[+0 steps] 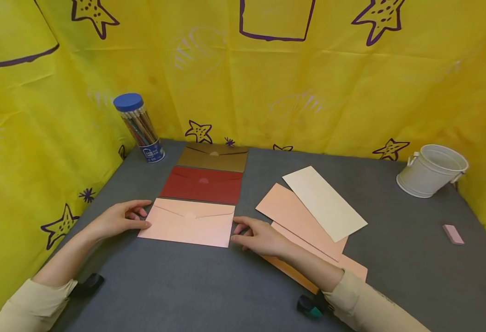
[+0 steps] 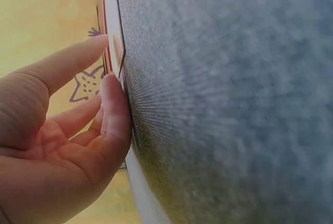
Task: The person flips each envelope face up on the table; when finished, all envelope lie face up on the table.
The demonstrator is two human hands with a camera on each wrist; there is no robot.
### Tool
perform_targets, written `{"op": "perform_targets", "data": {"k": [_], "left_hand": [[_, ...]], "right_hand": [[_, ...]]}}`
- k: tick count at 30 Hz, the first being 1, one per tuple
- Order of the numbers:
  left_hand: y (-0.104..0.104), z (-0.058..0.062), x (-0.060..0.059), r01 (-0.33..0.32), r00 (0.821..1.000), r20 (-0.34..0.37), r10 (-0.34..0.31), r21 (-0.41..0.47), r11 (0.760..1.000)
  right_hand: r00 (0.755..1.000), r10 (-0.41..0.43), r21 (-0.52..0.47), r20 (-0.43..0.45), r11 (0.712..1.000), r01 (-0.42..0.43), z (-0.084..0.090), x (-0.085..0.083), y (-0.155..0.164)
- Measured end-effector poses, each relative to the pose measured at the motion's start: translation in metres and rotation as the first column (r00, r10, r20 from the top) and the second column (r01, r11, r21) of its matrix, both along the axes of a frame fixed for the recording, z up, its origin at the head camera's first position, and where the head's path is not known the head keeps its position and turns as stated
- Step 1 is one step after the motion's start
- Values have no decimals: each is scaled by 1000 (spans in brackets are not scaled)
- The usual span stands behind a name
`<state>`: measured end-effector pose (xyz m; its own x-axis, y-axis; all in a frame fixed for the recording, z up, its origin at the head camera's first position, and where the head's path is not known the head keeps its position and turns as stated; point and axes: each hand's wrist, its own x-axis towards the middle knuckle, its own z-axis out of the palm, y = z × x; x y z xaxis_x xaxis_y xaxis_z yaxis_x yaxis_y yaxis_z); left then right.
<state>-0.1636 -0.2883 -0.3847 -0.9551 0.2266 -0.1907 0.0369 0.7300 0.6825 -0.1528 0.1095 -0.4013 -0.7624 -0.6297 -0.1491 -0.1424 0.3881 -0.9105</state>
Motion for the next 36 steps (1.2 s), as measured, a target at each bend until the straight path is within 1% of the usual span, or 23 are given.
{"op": "perform_targets", "data": {"k": [2, 5, 7, 9, 12, 14, 16, 19, 21, 22, 24, 27, 28, 29, 30, 33, 35, 36], "left_hand": [[4, 1, 0, -12, 999, -45, 11, -29, 1000], [15, 2, -2, -6, 990, -139, 2, -26, 1000], [25, 2, -5, 30, 979, -202, -30, -4, 1000], [37, 1, -8, 86, 964, -256, -77, 25, 996], [59, 1, -16, 199, 933, -314, -173, 51, 979], [75, 2, -22, 272, 913, -331, -238, 60, 960], [92, 3, -29, 338, 889, -343, -304, 44, 940], [118, 4, -40, 424, 844, -364, -395, 0, 906], [136, 4, -48, 473, 810, -381, -447, -28, 881], [145, 4, -52, 492, 796, -384, -468, -38, 870], [163, 3, -59, 525, 779, -378, -501, -44, 850], [190, 3, -71, 562, 761, -356, -543, -56, 825], [199, 3, -75, 570, 757, -348, -553, -61, 819], [207, 3, -79, 581, 750, -343, -566, -68, 811], [216, 3, -83, 593, 738, -343, -581, -79, 801], [242, 1, -96, 620, 706, -342, -620, -123, 775], [257, -1, -103, 628, 695, -326, -641, -158, 762], [265, -2, -107, 628, 694, -311, -649, -179, 758]], "right_hand": [[1000, -23, -16, 1, 1000, 23, 0, -1, 5], [997, -70, -58, -17, 996, 69, 1, -4, 16], [992, -118, -75, -52, 991, 114, 2, -6, 24], [982, -166, -88, -93, 983, 158, 4, -8, 34], [960, -229, -94, -163, 972, 216, 5, -10, 50], [941, -264, -85, -214, 964, 251, 6, -11, 62], [919, -287, -67, -270, 958, 279, 8, -13, 74], [883, -318, -37, -345, 945, 326, 9, -15, 92], [855, -329, -13, -401, 935, 353, 9, -16, 103], [842, -336, -6, -422, 930, 367, 9, -17, 108], [815, -334, 16, -473, 922, 387, 9, -18, 118], [786, -316, 76, -532, 906, 416, 9, -19, 130], [784, -305, 108, -541, 899, 425, 9, -19, 134], [782, -293, 142, -550, 890, 433, 9, -20, 139], [787, -282, 176, -549, 881, 438, 9, -19, 143], [817, -236, 265, -527, 867, 421, 10, -19, 155], [839, -207, 302, -503, 868, 394, 11, -19, 162], [851, -193, 316, -488, 870, 379, 11, -19, 166]]}}
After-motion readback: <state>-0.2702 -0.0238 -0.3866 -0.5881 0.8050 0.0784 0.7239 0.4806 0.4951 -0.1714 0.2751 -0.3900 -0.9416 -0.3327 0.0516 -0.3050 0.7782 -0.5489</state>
